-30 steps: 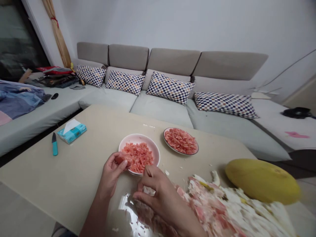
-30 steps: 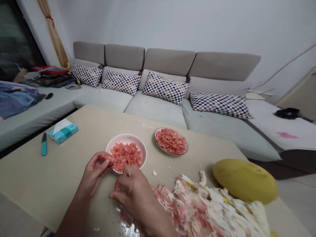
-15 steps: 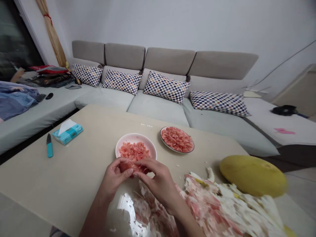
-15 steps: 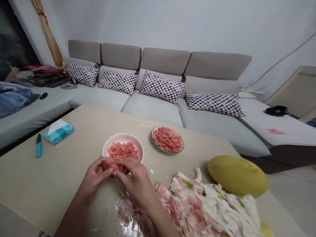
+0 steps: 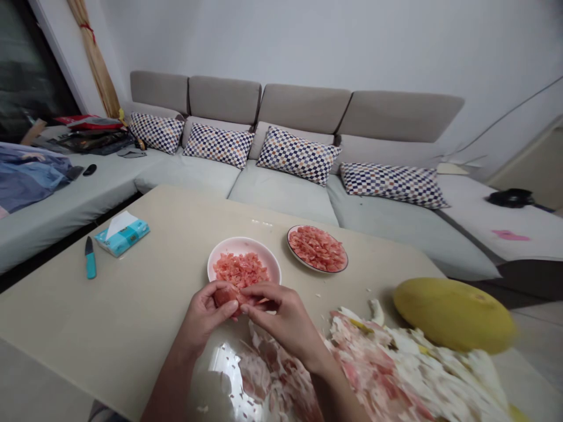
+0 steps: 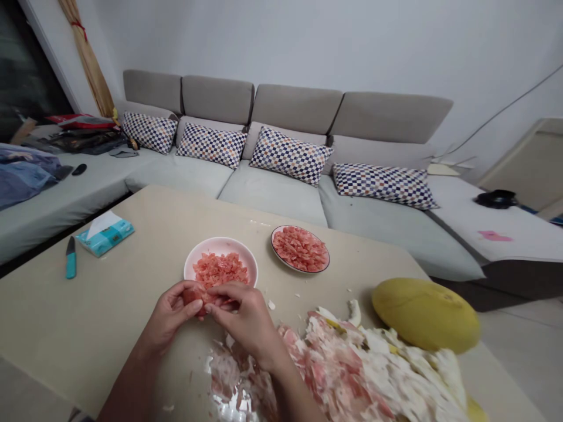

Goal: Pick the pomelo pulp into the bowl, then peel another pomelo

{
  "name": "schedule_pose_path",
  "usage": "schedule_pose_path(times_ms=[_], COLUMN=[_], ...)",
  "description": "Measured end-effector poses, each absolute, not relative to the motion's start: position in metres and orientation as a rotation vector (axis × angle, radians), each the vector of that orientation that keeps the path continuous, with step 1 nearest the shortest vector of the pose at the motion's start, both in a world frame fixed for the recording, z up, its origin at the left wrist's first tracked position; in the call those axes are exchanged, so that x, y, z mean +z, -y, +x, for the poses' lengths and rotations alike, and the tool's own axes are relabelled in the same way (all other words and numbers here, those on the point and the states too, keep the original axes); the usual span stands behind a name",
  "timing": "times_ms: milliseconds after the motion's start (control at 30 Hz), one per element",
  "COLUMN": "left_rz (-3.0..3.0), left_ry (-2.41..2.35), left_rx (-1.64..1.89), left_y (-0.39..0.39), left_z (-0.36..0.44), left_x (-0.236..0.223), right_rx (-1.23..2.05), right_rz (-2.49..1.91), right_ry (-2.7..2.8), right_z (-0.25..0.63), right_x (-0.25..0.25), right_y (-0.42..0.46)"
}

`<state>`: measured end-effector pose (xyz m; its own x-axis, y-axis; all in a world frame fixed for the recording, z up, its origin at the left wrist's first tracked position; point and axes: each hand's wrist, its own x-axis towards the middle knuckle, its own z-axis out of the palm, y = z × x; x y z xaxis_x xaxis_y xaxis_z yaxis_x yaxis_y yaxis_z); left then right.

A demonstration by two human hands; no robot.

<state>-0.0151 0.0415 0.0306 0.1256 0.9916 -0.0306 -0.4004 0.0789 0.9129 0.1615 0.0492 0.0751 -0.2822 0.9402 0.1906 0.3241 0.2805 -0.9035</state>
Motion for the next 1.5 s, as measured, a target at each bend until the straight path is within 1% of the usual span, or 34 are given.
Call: schedule_pose_path(times_ms=[233,433,733,1100,1233,1367,1433,1500], left_rz=[0.866,0.852,0.839,0.812,0.780,0.730,0.729,0.741], left_ry=[-0.835,-0.830,-0.816,-0.806,-0.806,-0.832,-0.828,-0.810], left_rx=[1.276,1.285,1.275,1.290,1.292,1.318,1.301,1.276], left_y=[-0.042,-0.043,-0.042,-0.042,-0.042,-0.042,-0.042,-0.042], left_z=[-0.015,-0.014,-0.013,-0.014,-0.016,-0.016,-0.016,-0.017], left_x=[0.030,0.029,0.031,0.037,0.038,0.037,0.037,0.037], right_rx=[1.197,1.100,1.524,1.650,1.672,1.670,1.541,1.279], right_rz=[-1.182,-1.077,-1.106,-1.041,-1.032,-1.021,-1.083,-1.172], right_ry=[1.678,1.737,1.362,1.223,1.118,1.125,1.215,1.376], right_z=[0.163,0.161,0.160,0.162,0.165,0.167,0.168,0.168], right_x=[0.077,0.078,0.069,0.067,0.069,0.064,0.060,0.058], right_y=[-0.054,-0.053,-0.060,-0.064,-0.066,-0.068,-0.069,-0.069])
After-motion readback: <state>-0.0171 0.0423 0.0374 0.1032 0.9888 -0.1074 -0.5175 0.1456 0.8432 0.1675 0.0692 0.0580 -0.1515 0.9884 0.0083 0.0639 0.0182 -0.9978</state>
